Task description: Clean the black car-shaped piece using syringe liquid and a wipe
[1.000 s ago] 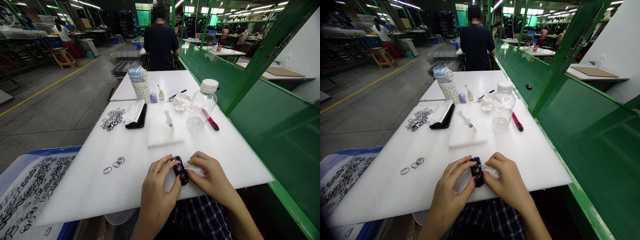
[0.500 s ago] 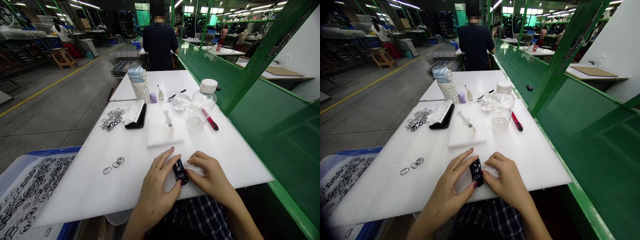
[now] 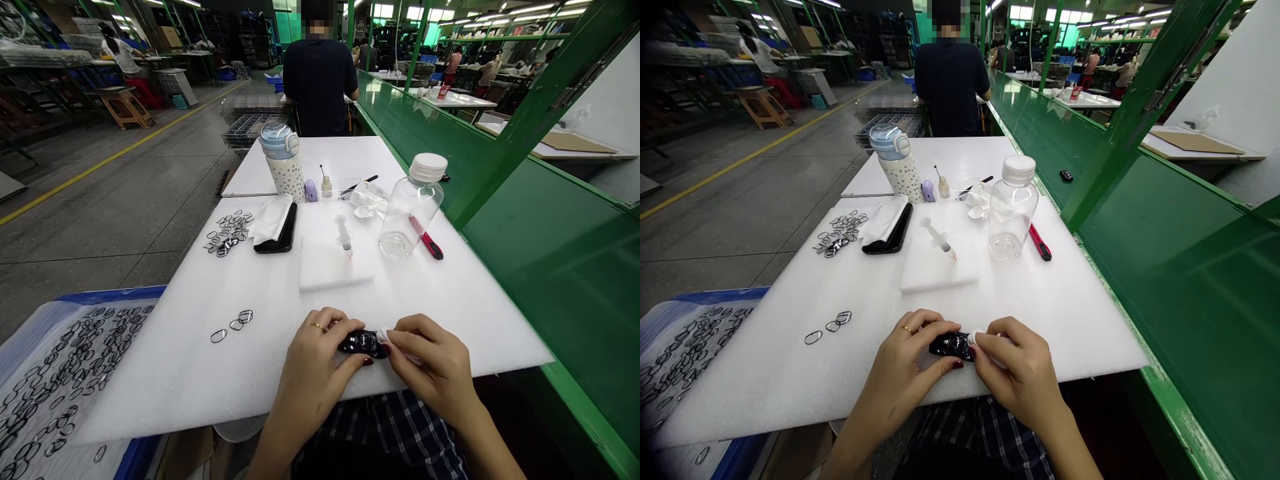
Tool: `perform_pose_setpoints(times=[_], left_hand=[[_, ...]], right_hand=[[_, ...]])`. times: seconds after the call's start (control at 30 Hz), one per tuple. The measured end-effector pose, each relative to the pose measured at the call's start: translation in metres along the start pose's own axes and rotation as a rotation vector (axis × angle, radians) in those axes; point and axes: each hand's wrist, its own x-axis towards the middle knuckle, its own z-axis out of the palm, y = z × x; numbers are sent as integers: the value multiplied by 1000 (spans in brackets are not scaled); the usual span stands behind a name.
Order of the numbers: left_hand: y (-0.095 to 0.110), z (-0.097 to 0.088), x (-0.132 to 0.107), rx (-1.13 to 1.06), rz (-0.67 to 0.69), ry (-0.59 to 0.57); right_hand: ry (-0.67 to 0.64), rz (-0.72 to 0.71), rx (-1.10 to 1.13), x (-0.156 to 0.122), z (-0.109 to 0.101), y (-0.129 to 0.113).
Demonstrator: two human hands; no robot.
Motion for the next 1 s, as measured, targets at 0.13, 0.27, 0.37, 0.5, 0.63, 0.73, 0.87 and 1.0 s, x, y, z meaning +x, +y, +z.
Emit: perform_pose_setpoints(times=[0.13, 0.27, 0.37, 0.5, 0.63, 0.73, 0.87, 1.0], left_hand=[[0, -1, 1, -25, -16, -11], [0, -1, 0, -42, -26, -11], [0, -2, 1, -44, -12, -12], [1, -3, 1, -36, 10, 11], [2, -2, 2, -27, 1, 16], [2, -2, 2, -20, 3, 15], [1, -2, 2, -14, 8, 7], [1, -2, 2, -5, 15, 10]], right_hand=[[-102, -96, -134, 2, 0, -1], [-179, -181, -141, 1, -2, -4], [-173, -148, -9, 1, -5, -3], [-47, 52, 120, 9, -22, 5], [100, 26, -359, 20, -38, 8], [-29, -73, -438, 19, -32, -3], [-128, -75, -355, 11, -10, -16], [-105, -70, -296, 9, 2, -16]])
